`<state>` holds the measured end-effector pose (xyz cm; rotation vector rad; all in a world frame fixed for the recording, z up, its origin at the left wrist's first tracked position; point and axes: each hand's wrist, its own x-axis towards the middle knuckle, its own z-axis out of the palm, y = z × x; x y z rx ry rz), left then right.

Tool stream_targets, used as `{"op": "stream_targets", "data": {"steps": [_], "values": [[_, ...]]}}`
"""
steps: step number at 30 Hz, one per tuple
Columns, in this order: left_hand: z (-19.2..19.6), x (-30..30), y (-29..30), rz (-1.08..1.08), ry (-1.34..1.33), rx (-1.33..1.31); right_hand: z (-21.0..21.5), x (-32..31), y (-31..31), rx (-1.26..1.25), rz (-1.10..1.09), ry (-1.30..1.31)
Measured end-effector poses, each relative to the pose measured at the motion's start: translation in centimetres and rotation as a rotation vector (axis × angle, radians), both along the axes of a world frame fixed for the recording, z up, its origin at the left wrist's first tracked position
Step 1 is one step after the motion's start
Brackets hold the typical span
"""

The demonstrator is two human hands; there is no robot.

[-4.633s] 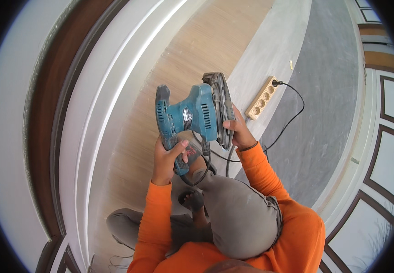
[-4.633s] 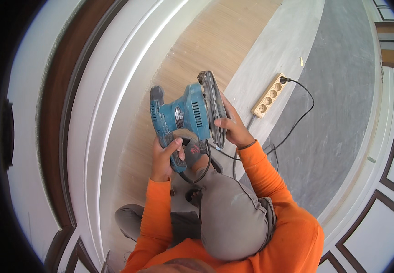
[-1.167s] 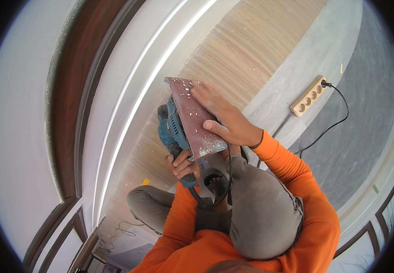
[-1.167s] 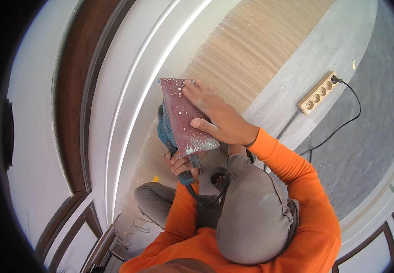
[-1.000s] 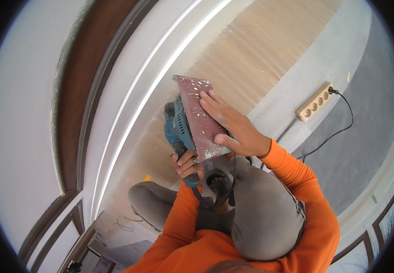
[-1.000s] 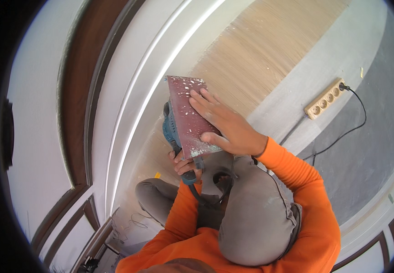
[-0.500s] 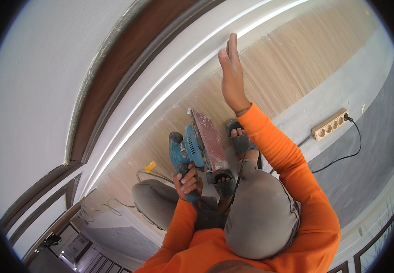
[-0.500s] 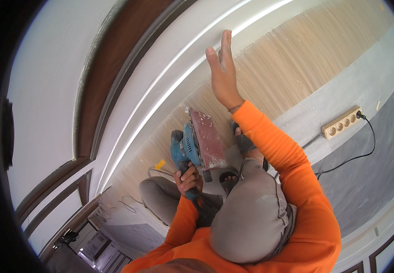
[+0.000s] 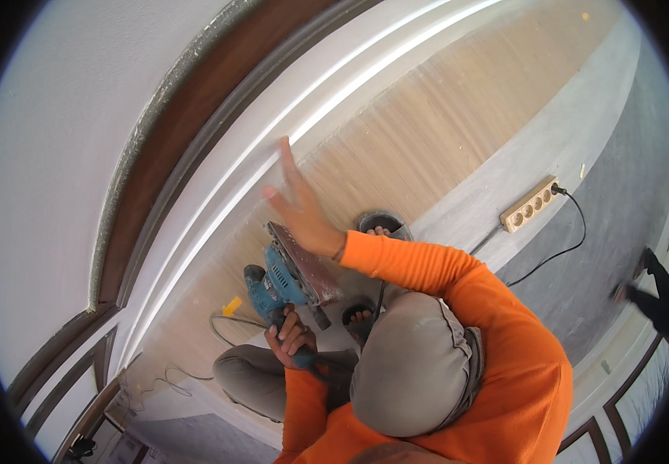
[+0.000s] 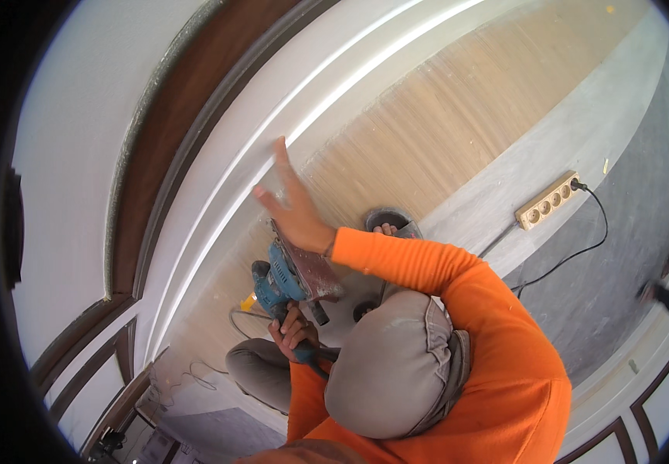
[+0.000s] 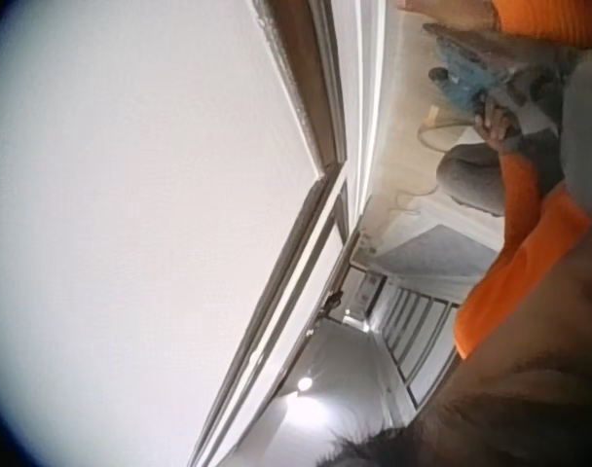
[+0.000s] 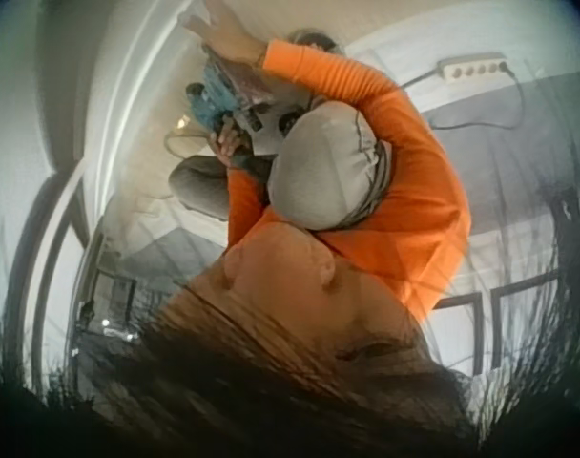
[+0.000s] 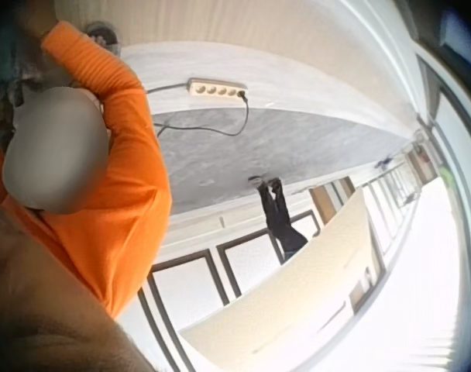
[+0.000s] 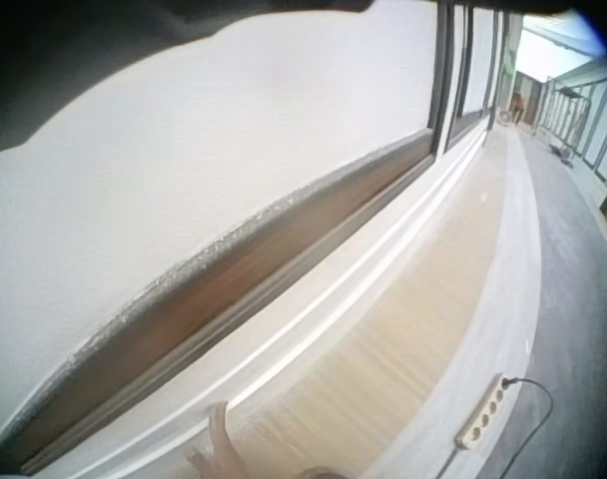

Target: The person coils a power cord and plugs an electric sander into a power strip. They then sit on the floor and use the sander to smooth a section of light-colored wooden flooring, moving the tool back and forth along the grain.

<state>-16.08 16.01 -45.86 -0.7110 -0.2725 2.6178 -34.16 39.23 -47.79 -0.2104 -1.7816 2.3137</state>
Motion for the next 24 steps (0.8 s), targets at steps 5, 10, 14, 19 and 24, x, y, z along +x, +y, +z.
{"op": "stream_targets", "data": {"steps": [5, 10, 14, 19, 24], "values": [[1.6, -0.8, -1.5, -0.111, 0.023, -0.109, -0.3, -3.6, 4.1, 0.053, -0.256, -0.052], [1.2, -0.6, -1.7, -0.131, 0.003, -0.135, -0.4, -3.3, 2.4, 0.103, -0.258, -0.078], [2.1, -0.7, -1.3, -0.165, -0.023, -0.251, 0.6, -3.7, 4.5, 0.002, -0.454, -0.064], [4.0, -3.2, 0.4, -0.421, 0.117, -0.589, -0.7, -0.5, 6.0, -0.036, -0.218, -0.101], [4.9, -5.7, 1.7, -0.872, 0.278, -1.157, 2.3, 7.6, 8.8, -0.129, 0.131, -0.332]]}}
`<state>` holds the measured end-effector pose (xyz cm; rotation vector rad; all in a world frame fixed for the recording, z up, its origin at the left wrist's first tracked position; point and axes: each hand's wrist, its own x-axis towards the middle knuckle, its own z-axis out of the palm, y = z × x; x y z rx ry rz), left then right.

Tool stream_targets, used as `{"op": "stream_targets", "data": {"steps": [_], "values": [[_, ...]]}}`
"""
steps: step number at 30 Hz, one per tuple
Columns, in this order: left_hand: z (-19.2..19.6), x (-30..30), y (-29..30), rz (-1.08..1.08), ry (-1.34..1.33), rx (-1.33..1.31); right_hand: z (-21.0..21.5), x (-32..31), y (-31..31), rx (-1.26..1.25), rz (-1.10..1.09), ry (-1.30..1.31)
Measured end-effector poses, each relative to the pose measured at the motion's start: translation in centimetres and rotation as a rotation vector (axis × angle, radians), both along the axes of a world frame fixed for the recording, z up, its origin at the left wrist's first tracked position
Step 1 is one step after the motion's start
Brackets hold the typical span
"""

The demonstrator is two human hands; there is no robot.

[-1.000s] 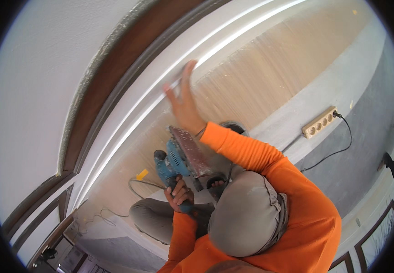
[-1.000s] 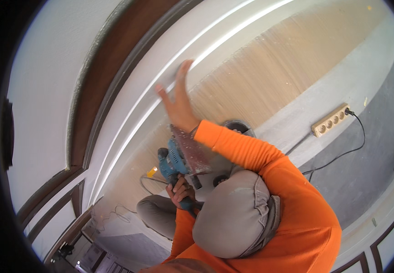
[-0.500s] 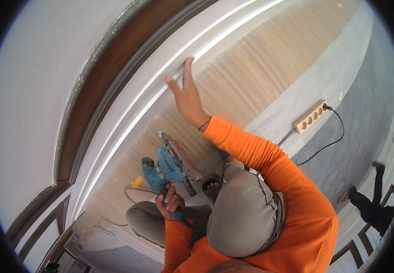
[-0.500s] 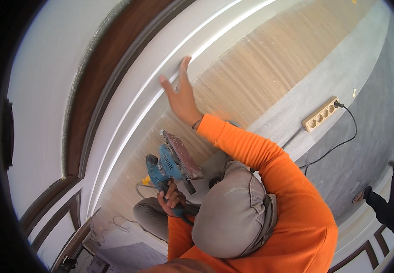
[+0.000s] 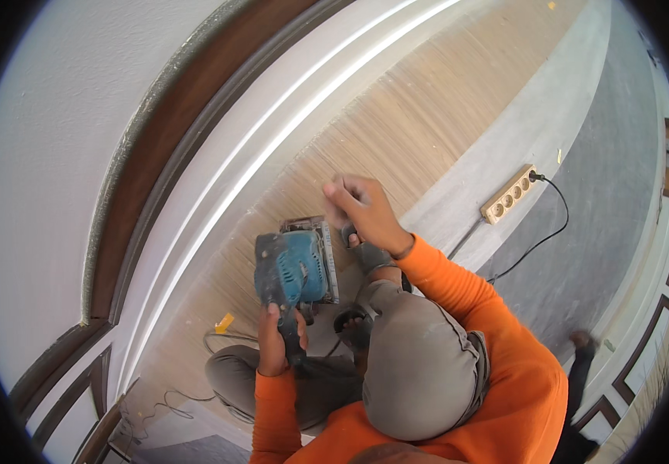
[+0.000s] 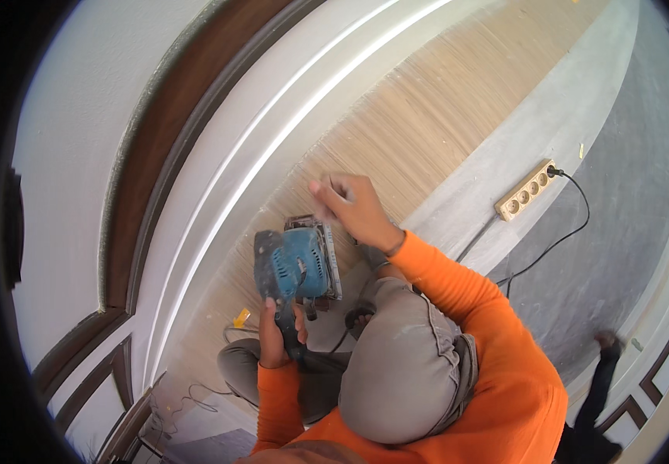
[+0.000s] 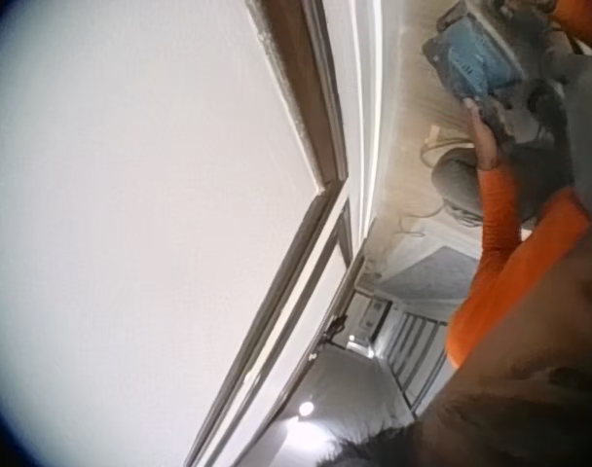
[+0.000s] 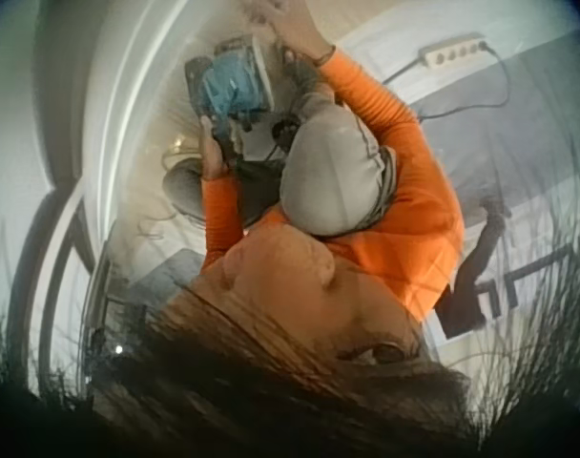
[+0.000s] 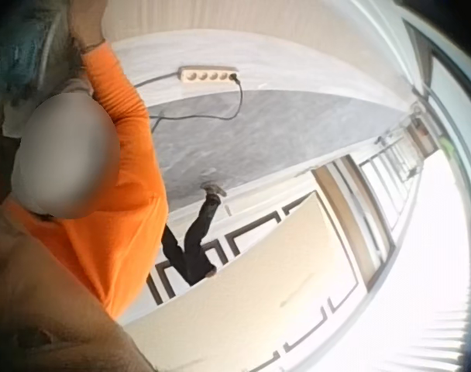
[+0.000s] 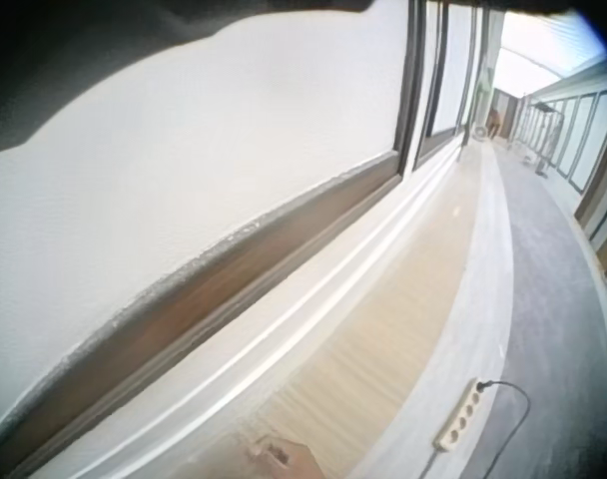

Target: The person coils a power cord and plugs an electric sander into a power strip. They then sit on the floor and use the sander to smooth a section of light-colored wooden flooring, moving the tool back and forth along the grain.

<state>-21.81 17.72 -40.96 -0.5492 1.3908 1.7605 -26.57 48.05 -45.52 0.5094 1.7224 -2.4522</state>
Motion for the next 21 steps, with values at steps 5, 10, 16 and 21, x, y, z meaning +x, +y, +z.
{"op": "stream_targets", "data": {"steps": [5, 10, 16, 21], "values": [[0.4, -1.9, 4.4, -0.155, 0.149, -0.007, 2.6, 4.9, 0.9, 0.108, 0.391, -0.21], [0.2, -2.0, 8.9, -0.252, 0.214, -0.08, 2.4, 7.3, -0.5, 0.005, 0.358, -0.261], [1.0, -3.6, 12.1, -0.339, 0.275, -0.124, 3.0, 7.4, 0.7, -0.146, 0.182, -0.316], [1.0, -3.6, 13.5, -0.621, 0.798, -0.386, 2.6, 7.2, 1.0, 0.025, -0.252, -0.17]]}}
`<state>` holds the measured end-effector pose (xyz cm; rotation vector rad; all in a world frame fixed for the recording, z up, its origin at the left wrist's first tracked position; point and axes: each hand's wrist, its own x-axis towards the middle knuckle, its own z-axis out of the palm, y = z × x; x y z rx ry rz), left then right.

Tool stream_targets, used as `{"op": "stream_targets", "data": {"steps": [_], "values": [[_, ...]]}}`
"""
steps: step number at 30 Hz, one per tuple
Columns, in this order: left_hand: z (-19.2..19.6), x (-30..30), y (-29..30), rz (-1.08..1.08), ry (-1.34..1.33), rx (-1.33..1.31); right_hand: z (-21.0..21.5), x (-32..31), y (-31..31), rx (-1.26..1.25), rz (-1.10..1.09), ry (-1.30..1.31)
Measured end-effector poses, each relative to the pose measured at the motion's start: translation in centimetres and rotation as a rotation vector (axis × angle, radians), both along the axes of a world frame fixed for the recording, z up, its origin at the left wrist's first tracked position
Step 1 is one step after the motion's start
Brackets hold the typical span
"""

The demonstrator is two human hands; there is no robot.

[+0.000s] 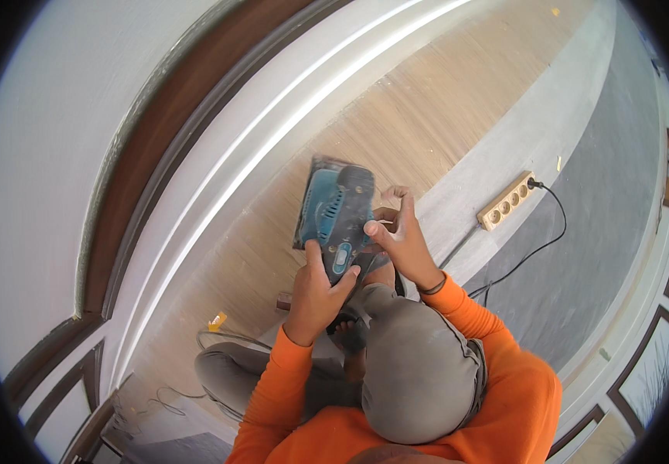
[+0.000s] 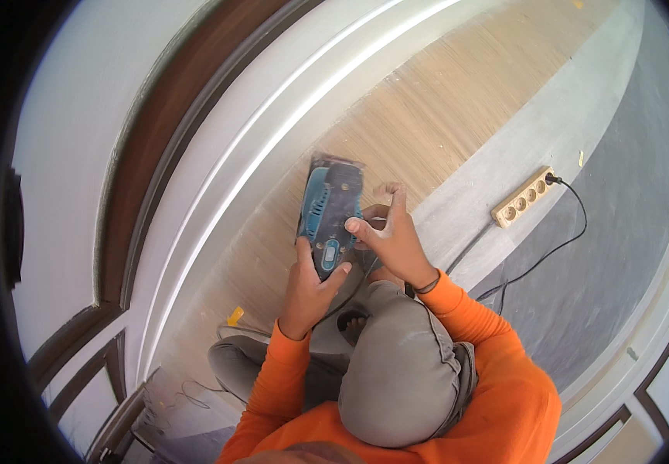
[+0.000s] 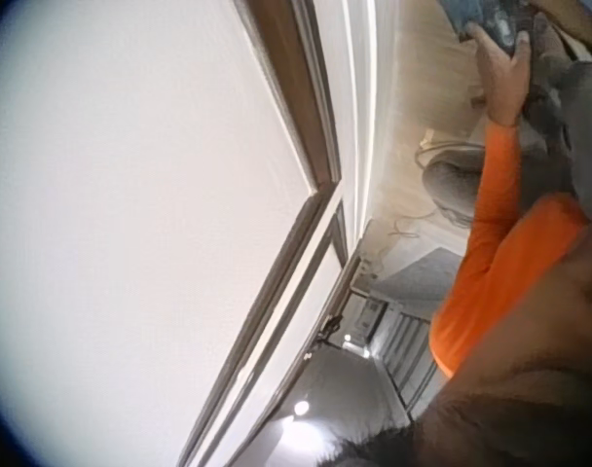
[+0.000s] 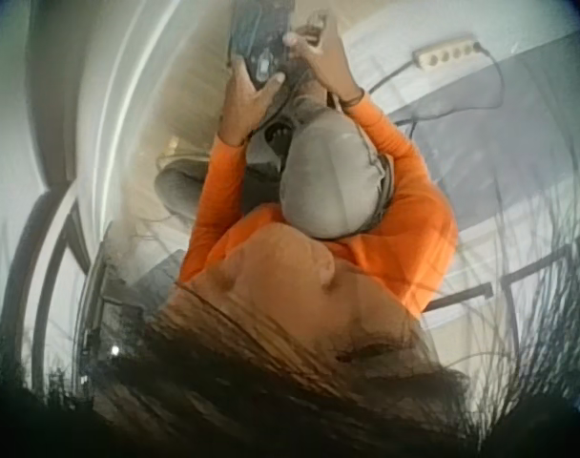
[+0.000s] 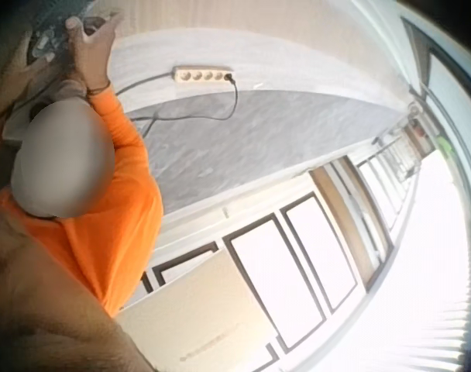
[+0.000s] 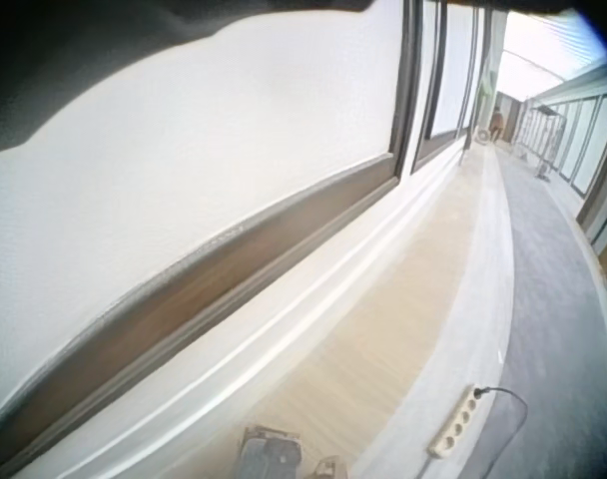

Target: The person coils a power cord and plugs an electric sander into a power strip. They then sit on the floor and use the sander to smooth a section of light-colored wooden flooring, moving the tool back and forth along the grain.

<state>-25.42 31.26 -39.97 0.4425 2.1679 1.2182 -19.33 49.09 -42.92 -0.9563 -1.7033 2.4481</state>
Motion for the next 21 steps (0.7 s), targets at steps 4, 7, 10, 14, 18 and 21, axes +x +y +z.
{"op": "stream_targets", "data": {"steps": [4, 7, 10, 14, 18, 21], "values": [[-0.2, 0.0, 0.6, -0.249, 0.347, -0.226, 0.8, -0.3, -0.6, -0.257, -0.095, 0.056], [0.0, -0.2, 1.5, -0.294, 0.446, -0.291, -0.6, -0.6, -0.4, -0.375, -0.157, 0.057], [-0.1, -1.4, 1.7, -0.304, 0.449, -0.228, -1.0, -1.6, 0.2, -0.447, -0.204, 0.107], [0.0, -3.4, 0.5, -0.217, 0.303, -0.144, -4.7, -1.8, 0.8, -0.556, -0.222, 0.266], [-0.4, -5.0, -1.0, -0.206, 0.214, -0.147, -6.8, -2.9, 1.5, -0.767, -0.14, 0.357], [-1.1, -5.4, -0.9, -0.118, 0.242, -0.054, -7.5, -4.1, 1.6, -0.815, -0.131, 0.362]]}}
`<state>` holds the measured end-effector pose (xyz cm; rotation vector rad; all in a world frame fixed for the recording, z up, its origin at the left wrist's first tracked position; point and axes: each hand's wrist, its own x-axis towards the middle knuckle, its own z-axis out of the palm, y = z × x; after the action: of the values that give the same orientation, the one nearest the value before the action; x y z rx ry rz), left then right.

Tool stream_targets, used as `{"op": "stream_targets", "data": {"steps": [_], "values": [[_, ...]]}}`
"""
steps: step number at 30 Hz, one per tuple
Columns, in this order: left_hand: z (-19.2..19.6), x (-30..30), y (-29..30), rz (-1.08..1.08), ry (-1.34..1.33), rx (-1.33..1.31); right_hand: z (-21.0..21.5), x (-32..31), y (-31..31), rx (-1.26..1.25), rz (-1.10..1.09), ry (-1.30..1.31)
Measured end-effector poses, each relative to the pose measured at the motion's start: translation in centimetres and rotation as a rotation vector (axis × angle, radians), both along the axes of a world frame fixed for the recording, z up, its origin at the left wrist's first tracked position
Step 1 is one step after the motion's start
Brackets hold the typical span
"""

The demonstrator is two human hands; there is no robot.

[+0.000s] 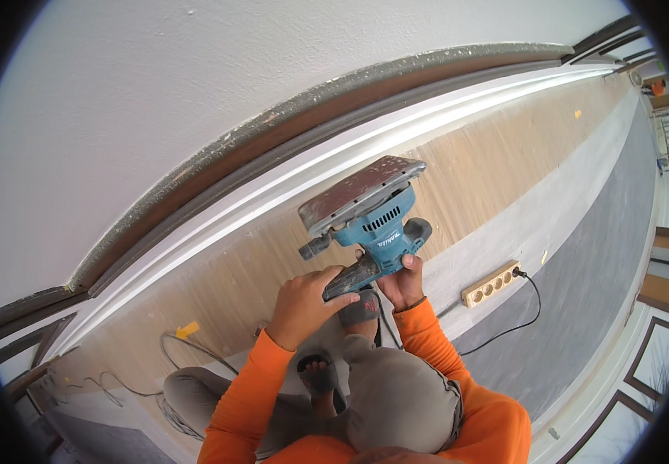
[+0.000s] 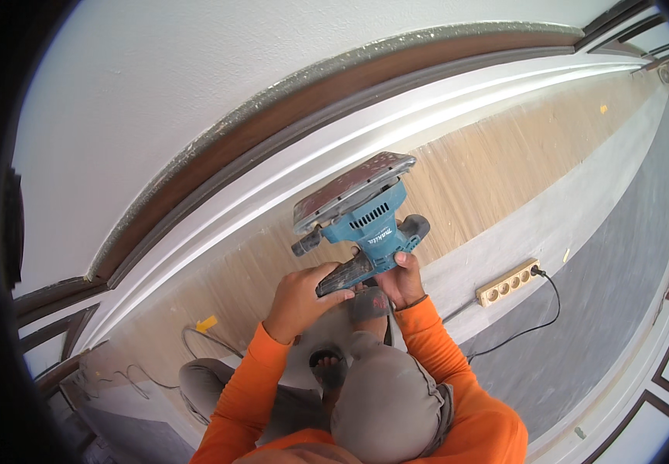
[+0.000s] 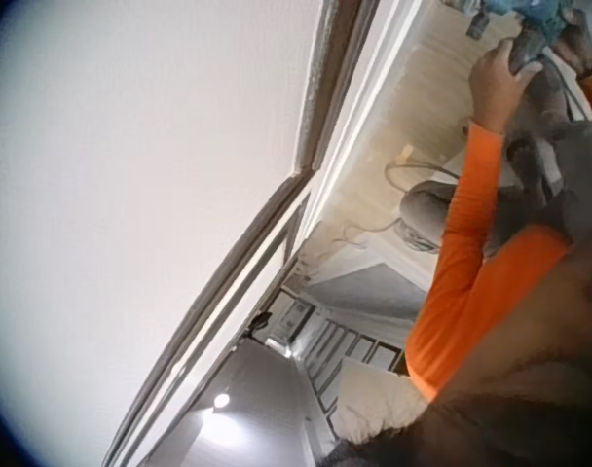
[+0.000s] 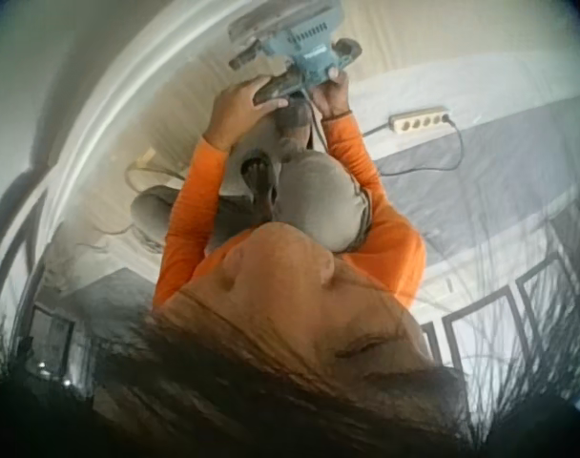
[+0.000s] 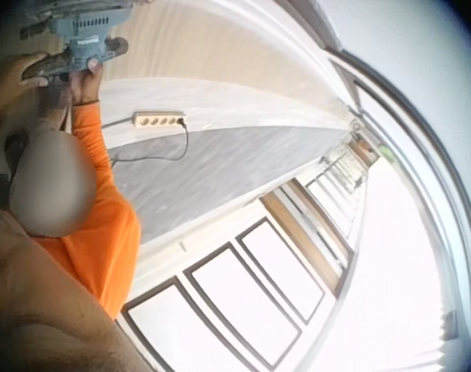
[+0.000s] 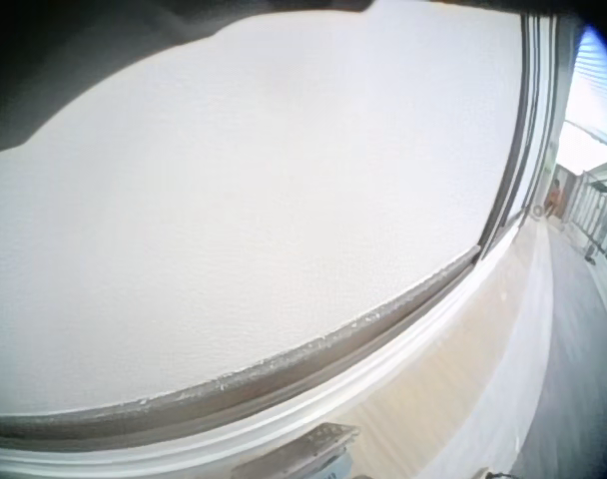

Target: The person coils a power cord and plugs an electric sander into a power strip. They then sit on the floor and use the sander to smooth a section of light-colored wooden flooring, moving the tool back and forth along the grain.

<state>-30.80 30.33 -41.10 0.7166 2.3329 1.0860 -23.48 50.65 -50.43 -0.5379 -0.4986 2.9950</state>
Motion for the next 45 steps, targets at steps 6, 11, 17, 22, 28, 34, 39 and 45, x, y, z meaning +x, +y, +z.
{"op": "stream_targets", "data": {"steps": [6, 11, 17, 22, 28, 34, 39, 45], "values": [[0.1, -1.2, 0.0, 0.031, 0.027, -0.003, -0.3, -1.2, -0.5, 0.069, -0.041, -0.042], [0.0, -2.1, -0.4, 0.039, -0.01, -0.005, 0.8, -2.0, -1.1, 0.109, -0.066, -0.04], [0.1, -3.0, -0.3, 0.031, -0.027, -0.006, 0.4, -2.7, -1.4, 0.091, -0.097, -0.019], [0.5, -3.7, -0.1, 0.006, -0.033, -0.009, 0.1, -3.1, -1.4, 0.088, -0.1, 0.008], [0.5, -4.0, 0.1, -0.002, -0.099, -0.009, 0.1, -3.2, -1.7, 0.08, -0.103, -0.013], [0.6, -3.9, 0.0, 0.014, -0.142, 0.009, 0.7, -3.5, -1.8, 0.106, -0.103, -0.012], [0.5, -3.8, 0.1, 0.025, -0.178, 0.025, 1.2, -3.6, -1.7, 0.116, -0.097, -0.028], [0.9, -3.7, 0.7, 0.054, -0.261, -0.005, 1.0, -3.5, -1.3, 0.134, -0.069, -0.016]]}}
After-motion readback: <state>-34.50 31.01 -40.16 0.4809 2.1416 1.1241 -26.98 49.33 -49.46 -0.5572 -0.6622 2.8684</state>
